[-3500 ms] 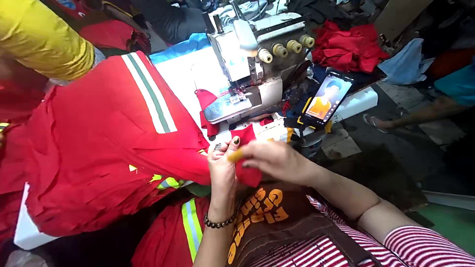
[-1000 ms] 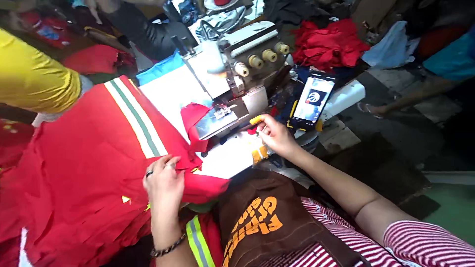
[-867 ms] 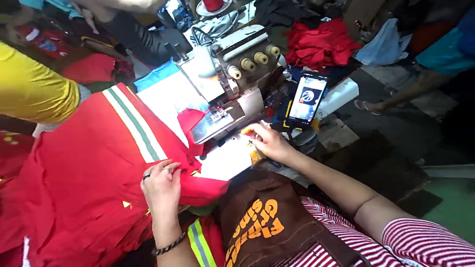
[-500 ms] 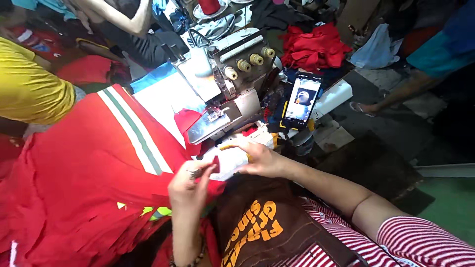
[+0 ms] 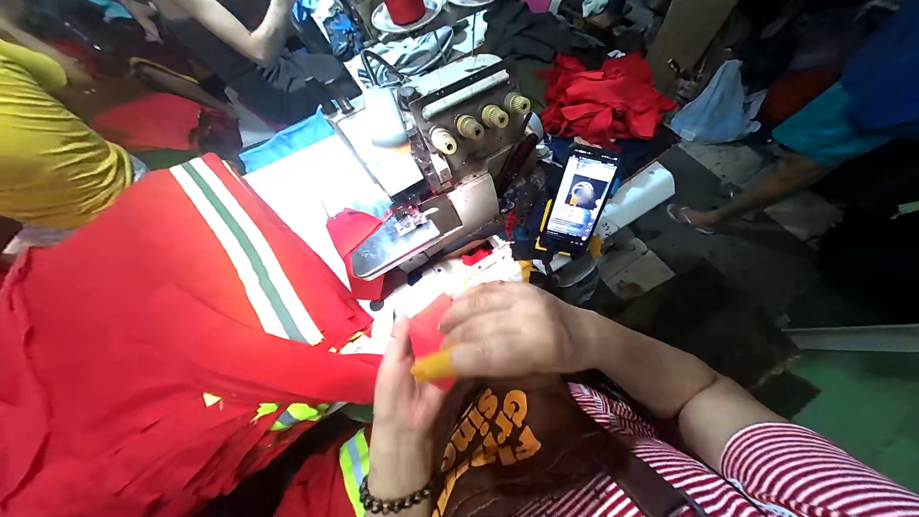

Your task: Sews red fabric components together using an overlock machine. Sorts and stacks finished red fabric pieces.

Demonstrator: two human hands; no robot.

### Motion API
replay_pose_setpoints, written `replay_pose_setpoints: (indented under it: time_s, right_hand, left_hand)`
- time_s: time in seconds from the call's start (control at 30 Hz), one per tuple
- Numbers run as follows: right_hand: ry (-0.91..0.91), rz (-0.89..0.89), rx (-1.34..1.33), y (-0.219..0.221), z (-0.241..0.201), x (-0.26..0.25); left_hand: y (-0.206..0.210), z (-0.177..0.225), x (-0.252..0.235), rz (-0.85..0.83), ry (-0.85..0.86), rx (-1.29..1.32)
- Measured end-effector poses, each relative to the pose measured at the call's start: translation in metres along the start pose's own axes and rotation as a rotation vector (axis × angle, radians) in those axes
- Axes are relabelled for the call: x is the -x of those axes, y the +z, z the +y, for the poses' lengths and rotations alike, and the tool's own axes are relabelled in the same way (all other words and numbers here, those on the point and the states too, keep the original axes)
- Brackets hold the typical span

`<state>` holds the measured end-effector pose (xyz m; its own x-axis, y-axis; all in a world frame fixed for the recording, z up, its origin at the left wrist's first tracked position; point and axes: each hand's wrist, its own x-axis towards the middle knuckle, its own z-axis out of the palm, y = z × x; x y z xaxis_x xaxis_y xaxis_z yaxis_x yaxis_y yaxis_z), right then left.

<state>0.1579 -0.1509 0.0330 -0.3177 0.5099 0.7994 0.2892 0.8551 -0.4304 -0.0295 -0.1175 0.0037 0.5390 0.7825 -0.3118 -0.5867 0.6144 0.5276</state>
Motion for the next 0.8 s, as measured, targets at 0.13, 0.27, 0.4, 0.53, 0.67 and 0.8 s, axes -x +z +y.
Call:
replay_pose_setpoints:
  time_s: [0.13, 0.27, 0.4, 0.53, 0.67, 0.8]
  right_hand:
    - [-0.077, -0.044, -0.204, -0.026, -0.029, -0.004]
    - [-0.031, -0.157, -0.46, -0.065, -0.06, -0.001]
    - [0.04, -0.295, -0.696, -0.092, -0.074, 0.004]
    - [0.061, -0.364, -0.787, -0.092, -0.07, 0.008]
    - [0.097, -0.321, -0.514, -0.058, -0.047, 0.005]
    - [0.226, -0.257, -0.171, -0.011, -0.01, -0.008]
  left_hand:
    - [-0.002, 0.027, -0.015, 0.169, 0.139, -0.035]
    - [-0.018, 0.045, -0.03, 0.307, 0.241, -0.082]
    - [-0.03, 0.052, -0.044, 0.483, 0.397, -0.073]
    - [-0.03, 0.042, -0.048, 0.582, 0.525, -0.278]
    - [-0.021, 0.018, -0.042, 0.462, 0.588, -0.354]
    - [-0.005, -0.007, -0.03, 0.351, 0.531, -0.369]
